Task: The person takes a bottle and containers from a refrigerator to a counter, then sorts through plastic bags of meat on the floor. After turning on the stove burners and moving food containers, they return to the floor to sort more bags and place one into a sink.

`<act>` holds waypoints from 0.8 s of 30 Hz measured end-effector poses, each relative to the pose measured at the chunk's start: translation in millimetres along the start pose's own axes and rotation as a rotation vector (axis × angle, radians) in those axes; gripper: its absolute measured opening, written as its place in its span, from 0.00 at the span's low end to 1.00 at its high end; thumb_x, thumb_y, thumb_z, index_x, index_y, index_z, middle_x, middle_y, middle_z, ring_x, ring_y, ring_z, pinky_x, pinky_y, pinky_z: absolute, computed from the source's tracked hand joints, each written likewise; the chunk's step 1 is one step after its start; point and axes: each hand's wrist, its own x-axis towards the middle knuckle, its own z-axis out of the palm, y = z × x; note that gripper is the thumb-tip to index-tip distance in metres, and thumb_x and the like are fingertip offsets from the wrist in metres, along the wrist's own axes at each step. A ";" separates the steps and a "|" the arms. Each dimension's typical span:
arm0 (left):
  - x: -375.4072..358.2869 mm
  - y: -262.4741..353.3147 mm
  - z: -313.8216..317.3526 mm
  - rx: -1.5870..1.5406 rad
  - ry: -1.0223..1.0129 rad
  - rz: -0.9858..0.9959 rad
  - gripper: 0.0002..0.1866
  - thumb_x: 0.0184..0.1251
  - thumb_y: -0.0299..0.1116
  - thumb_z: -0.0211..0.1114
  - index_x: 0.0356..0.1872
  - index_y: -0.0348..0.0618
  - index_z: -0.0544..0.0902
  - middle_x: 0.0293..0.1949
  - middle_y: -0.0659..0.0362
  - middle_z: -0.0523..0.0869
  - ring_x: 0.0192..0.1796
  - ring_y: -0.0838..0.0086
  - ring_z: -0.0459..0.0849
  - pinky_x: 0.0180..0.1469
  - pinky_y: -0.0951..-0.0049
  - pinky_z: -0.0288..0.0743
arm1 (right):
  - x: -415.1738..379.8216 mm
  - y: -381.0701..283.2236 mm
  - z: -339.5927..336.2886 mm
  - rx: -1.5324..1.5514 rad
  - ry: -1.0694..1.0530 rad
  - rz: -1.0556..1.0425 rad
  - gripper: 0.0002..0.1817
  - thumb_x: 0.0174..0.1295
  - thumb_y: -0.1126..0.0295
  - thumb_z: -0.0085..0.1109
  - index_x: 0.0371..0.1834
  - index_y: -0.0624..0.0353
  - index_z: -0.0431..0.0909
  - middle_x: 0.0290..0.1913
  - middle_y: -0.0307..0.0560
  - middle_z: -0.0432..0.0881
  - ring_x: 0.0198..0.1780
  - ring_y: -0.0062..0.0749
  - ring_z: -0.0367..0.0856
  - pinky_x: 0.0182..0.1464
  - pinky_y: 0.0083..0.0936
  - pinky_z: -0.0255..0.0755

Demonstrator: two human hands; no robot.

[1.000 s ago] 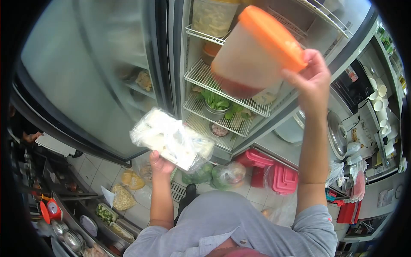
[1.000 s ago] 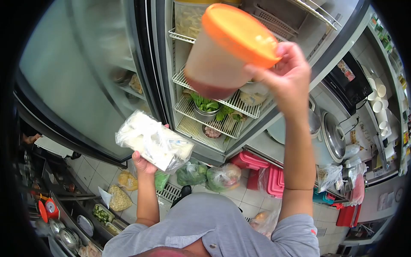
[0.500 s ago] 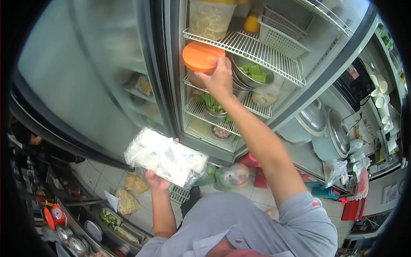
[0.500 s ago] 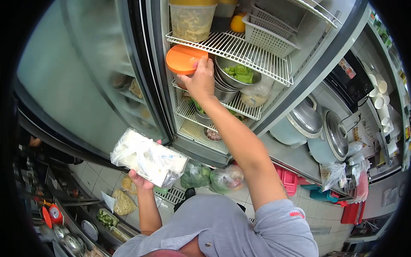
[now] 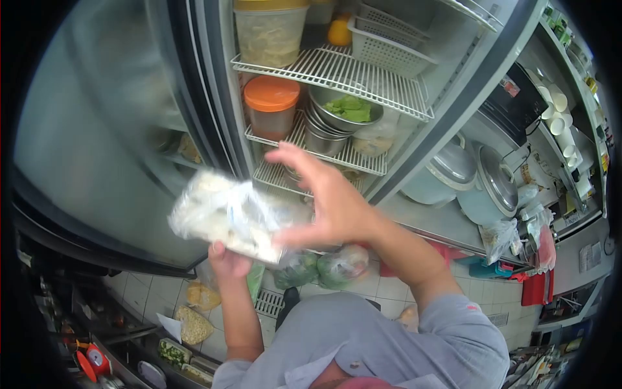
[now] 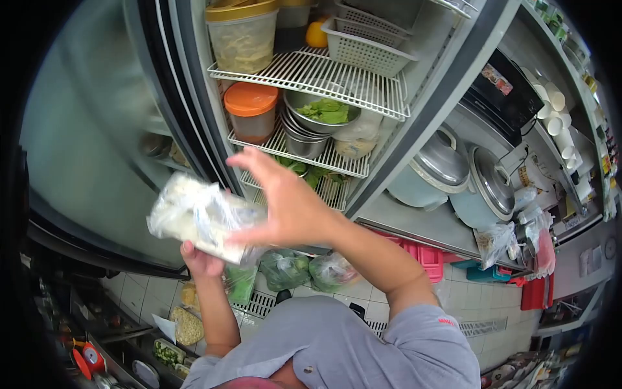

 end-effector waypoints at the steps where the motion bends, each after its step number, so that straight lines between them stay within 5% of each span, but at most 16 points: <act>1: 12.9 -1.9 5.0 -0.034 -0.072 -0.019 0.55 0.53 0.46 0.76 0.79 0.45 0.52 0.77 0.46 0.59 0.77 0.52 0.60 0.78 0.48 0.56 | -8.7 -9.7 -6.7 -0.169 0.012 -0.061 0.52 0.46 0.44 0.76 0.70 0.61 0.64 0.65 0.81 0.66 0.61 0.71 0.74 0.61 0.50 0.73; 4: 63.5 -17.0 46.8 -0.076 -0.172 -0.071 0.48 0.59 0.42 0.71 0.77 0.45 0.55 0.76 0.52 0.63 0.76 0.55 0.63 0.78 0.48 0.56 | -14.1 -20.7 -25.5 -0.568 0.084 -0.091 0.55 0.41 0.47 0.77 0.73 0.59 0.62 0.64 0.80 0.66 0.61 0.69 0.75 0.60 0.49 0.74; 5: 83.3 -25.9 63.9 -0.080 -0.207 -0.078 0.46 0.60 0.41 0.70 0.77 0.45 0.56 0.75 0.52 0.65 0.75 0.56 0.65 0.78 0.49 0.57 | -6.9 -13.7 -33.8 -0.656 0.176 -0.080 0.49 0.38 0.50 0.76 0.65 0.65 0.70 0.59 0.77 0.72 0.58 0.64 0.78 0.59 0.46 0.76; 7: 125.1 -43.5 101.5 -0.128 -0.264 -0.143 0.42 0.62 0.40 0.70 0.75 0.44 0.60 0.72 0.52 0.70 0.73 0.56 0.68 0.78 0.49 0.58 | 10.6 -0.9 -74.7 -0.681 -0.014 0.094 0.48 0.37 0.55 0.77 0.67 0.61 0.71 0.61 0.67 0.74 0.58 0.60 0.78 0.61 0.43 0.74; 11: 190.4 -75.9 177.9 -0.321 -0.424 -0.305 0.35 0.65 0.39 0.69 0.71 0.44 0.65 0.68 0.53 0.74 0.71 0.56 0.70 0.75 0.44 0.61 | 38.6 10.1 -166.1 -0.761 -0.010 0.211 0.47 0.37 0.56 0.76 0.66 0.63 0.74 0.50 0.61 0.81 0.52 0.50 0.82 0.57 0.36 0.75; 15: 238.2 -115.8 210.8 -0.335 -0.371 -0.493 0.33 0.70 0.43 0.67 0.70 0.40 0.64 0.65 0.46 0.75 0.70 0.52 0.71 0.68 0.45 0.73 | 60.2 40.5 -236.1 -0.738 -0.028 0.285 0.48 0.37 0.59 0.76 0.69 0.61 0.73 0.57 0.60 0.80 0.57 0.45 0.81 0.60 0.31 0.73; 17: 230.1 -113.2 208.4 -0.109 -0.539 -0.709 0.33 0.76 0.46 0.59 0.70 0.33 0.62 0.63 0.37 0.75 0.64 0.48 0.79 0.59 0.53 0.82 | 59.4 34.9 -237.7 -0.769 -0.092 0.478 0.45 0.39 0.60 0.74 0.68 0.58 0.74 0.62 0.60 0.79 0.62 0.46 0.79 0.64 0.31 0.71; 20: 180.3 -71.1 191.7 0.598 -0.797 -0.430 0.33 0.77 0.42 0.59 0.72 0.31 0.60 0.60 0.40 0.79 0.53 0.57 0.87 0.48 0.66 0.86 | 53.6 40.2 -222.2 -1.016 -0.131 0.552 0.38 0.44 0.59 0.74 0.63 0.54 0.78 0.65 0.58 0.77 0.65 0.49 0.76 0.66 0.35 0.70; 23: 158.2 -30.9 148.4 0.917 -0.692 -0.243 0.27 0.73 0.35 0.63 0.69 0.36 0.70 0.55 0.47 0.84 0.47 0.71 0.88 0.42 0.76 0.83 | 55.2 42.6 -214.9 -1.066 -0.132 0.664 0.35 0.45 0.60 0.74 0.61 0.55 0.80 0.64 0.58 0.77 0.65 0.48 0.76 0.66 0.35 0.70; 24: 151.3 -13.7 135.0 0.990 -0.637 -0.272 0.25 0.73 0.35 0.63 0.67 0.37 0.72 0.52 0.50 0.86 0.46 0.73 0.88 0.42 0.77 0.83 | 49.9 44.3 -214.3 -1.042 -0.036 0.547 0.33 0.44 0.64 0.74 0.59 0.55 0.80 0.58 0.58 0.81 0.62 0.49 0.79 0.64 0.35 0.72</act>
